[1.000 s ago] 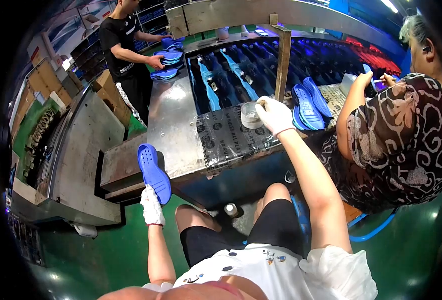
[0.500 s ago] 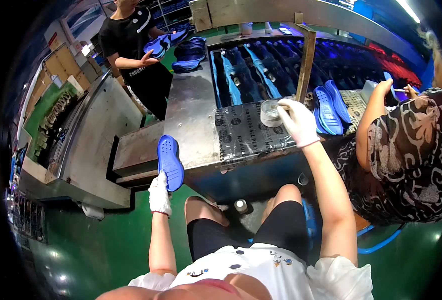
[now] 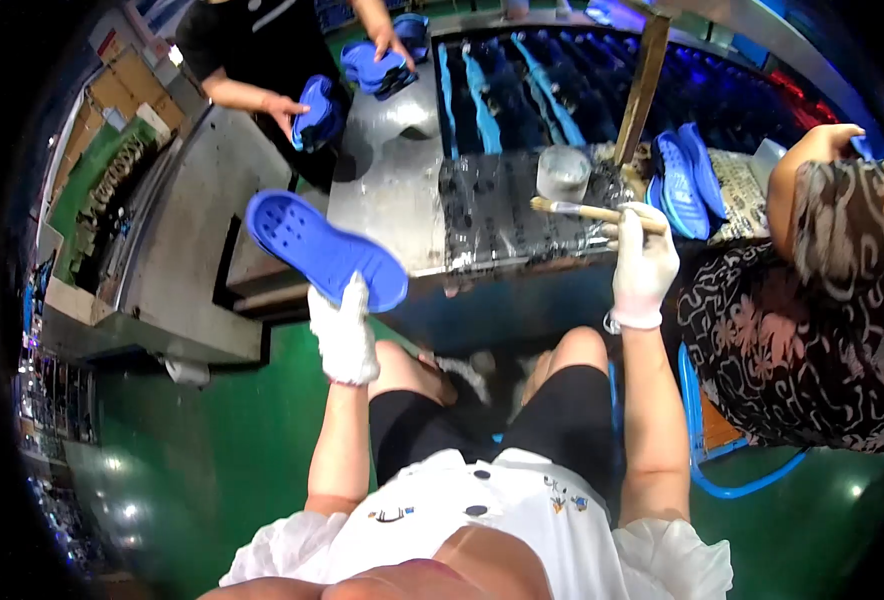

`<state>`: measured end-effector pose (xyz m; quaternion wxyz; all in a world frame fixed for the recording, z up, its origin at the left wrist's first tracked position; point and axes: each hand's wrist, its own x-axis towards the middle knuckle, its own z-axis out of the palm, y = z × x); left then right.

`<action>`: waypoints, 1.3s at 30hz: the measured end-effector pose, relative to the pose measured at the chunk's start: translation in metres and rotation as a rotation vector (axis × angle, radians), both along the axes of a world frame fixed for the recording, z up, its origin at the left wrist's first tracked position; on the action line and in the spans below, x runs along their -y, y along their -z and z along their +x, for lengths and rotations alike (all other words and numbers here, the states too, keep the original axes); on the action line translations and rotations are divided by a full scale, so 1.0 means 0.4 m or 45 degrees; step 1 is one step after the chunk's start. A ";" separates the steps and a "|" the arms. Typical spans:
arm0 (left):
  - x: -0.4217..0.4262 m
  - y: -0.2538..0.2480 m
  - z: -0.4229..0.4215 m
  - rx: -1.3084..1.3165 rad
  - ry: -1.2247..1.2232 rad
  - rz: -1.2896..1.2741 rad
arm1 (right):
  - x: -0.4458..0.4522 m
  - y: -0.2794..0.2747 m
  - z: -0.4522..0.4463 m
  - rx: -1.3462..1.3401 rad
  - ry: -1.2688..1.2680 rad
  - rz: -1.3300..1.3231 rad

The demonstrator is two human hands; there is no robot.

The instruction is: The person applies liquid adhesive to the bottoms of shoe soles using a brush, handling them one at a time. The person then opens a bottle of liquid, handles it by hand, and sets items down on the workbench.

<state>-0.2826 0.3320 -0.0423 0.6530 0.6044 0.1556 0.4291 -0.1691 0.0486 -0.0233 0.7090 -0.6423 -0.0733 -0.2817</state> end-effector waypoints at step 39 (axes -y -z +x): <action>0.186 0.009 -0.014 -0.064 0.149 -0.137 | -0.092 0.000 -0.224 0.263 -0.167 -0.620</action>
